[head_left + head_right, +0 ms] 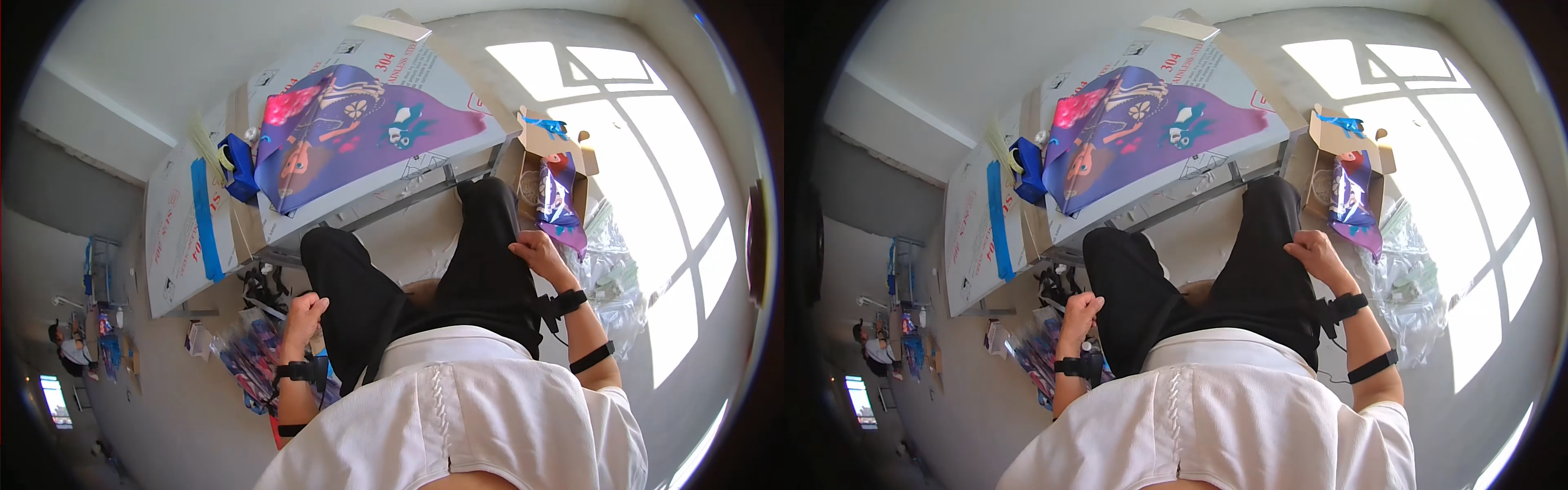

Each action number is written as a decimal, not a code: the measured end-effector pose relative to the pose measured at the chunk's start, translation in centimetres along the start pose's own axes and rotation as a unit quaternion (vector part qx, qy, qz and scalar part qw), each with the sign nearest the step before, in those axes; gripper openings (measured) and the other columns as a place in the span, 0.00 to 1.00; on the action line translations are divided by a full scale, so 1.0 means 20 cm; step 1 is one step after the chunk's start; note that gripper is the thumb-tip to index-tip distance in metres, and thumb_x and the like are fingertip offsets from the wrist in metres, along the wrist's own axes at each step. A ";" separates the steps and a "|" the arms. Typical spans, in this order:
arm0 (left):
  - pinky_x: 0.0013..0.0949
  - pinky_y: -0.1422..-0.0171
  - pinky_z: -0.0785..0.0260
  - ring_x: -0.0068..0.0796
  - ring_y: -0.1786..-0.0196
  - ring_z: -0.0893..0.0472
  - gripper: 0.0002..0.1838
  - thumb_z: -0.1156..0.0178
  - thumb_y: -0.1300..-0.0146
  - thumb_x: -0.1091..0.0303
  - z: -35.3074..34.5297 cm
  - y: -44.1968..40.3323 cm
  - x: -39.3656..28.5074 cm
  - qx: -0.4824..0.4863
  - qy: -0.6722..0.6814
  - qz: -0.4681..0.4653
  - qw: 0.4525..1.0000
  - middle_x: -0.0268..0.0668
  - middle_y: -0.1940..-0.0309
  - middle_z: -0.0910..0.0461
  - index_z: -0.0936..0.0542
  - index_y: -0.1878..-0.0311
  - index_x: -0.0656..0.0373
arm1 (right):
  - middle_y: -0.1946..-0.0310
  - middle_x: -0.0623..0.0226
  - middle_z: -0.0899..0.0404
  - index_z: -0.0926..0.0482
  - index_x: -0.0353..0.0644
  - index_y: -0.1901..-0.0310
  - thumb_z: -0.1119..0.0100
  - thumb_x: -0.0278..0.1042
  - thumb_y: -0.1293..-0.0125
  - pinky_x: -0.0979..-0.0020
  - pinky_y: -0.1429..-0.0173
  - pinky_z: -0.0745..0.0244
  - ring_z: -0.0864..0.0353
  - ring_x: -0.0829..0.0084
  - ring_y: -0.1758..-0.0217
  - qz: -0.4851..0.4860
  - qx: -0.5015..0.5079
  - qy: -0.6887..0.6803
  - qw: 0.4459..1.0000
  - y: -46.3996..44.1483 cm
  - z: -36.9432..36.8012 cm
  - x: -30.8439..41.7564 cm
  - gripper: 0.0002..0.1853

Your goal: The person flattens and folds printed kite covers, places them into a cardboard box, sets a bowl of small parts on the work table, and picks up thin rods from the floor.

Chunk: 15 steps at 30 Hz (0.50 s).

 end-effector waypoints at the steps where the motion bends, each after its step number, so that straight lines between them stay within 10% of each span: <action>1: 0.25 0.80 0.41 0.15 0.83 0.35 0.18 0.39 0.38 0.66 0.00 0.03 -0.05 0.017 0.004 0.002 1.000 0.25 0.85 0.36 0.34 0.82 0.57 | 0.85 0.63 0.33 0.31 0.34 0.80 0.37 0.34 0.37 0.68 0.74 0.35 0.31 0.71 0.82 -0.065 0.059 -0.069 0.994 0.02 0.01 0.05 0.18; 3: 0.22 0.81 0.44 0.12 0.84 0.36 0.18 0.40 0.39 0.68 0.02 0.09 -0.08 0.050 0.032 0.019 0.998 0.24 0.86 0.36 0.33 0.83 0.55 | 0.86 0.77 0.35 0.33 0.39 0.81 0.39 0.34 0.34 0.78 0.78 0.37 0.32 0.85 0.83 -0.125 0.155 -0.177 0.964 0.07 0.04 0.13 0.19; 8: 0.24 0.80 0.42 0.14 0.84 0.34 0.17 0.39 0.39 0.69 0.00 0.08 -0.12 0.106 0.009 0.047 0.993 0.26 0.87 0.35 0.32 0.82 0.57 | 0.86 0.76 0.31 0.30 0.40 0.82 0.38 0.36 0.33 0.78 0.77 0.36 0.29 0.84 0.82 -0.139 0.198 -0.269 0.932 0.06 0.03 0.03 0.20; 15: 0.41 0.62 0.32 0.45 0.71 0.24 0.09 0.37 0.44 0.71 -0.07 -0.28 -0.37 0.007 -0.290 0.048 0.956 0.43 0.76 0.23 0.26 0.74 0.64 | 0.81 0.71 0.23 0.22 0.39 0.74 0.38 0.35 0.35 0.80 0.76 0.34 0.24 0.80 0.79 -0.349 -0.066 -0.356 0.864 -0.19 -0.17 -0.60 0.12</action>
Point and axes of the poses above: each hand's wrist, its own y-axis away from the middle knuckle, its own z-axis out of the back of the hand, x = y × z, the point moved 2 cm from there along -y, towards the middle knuckle
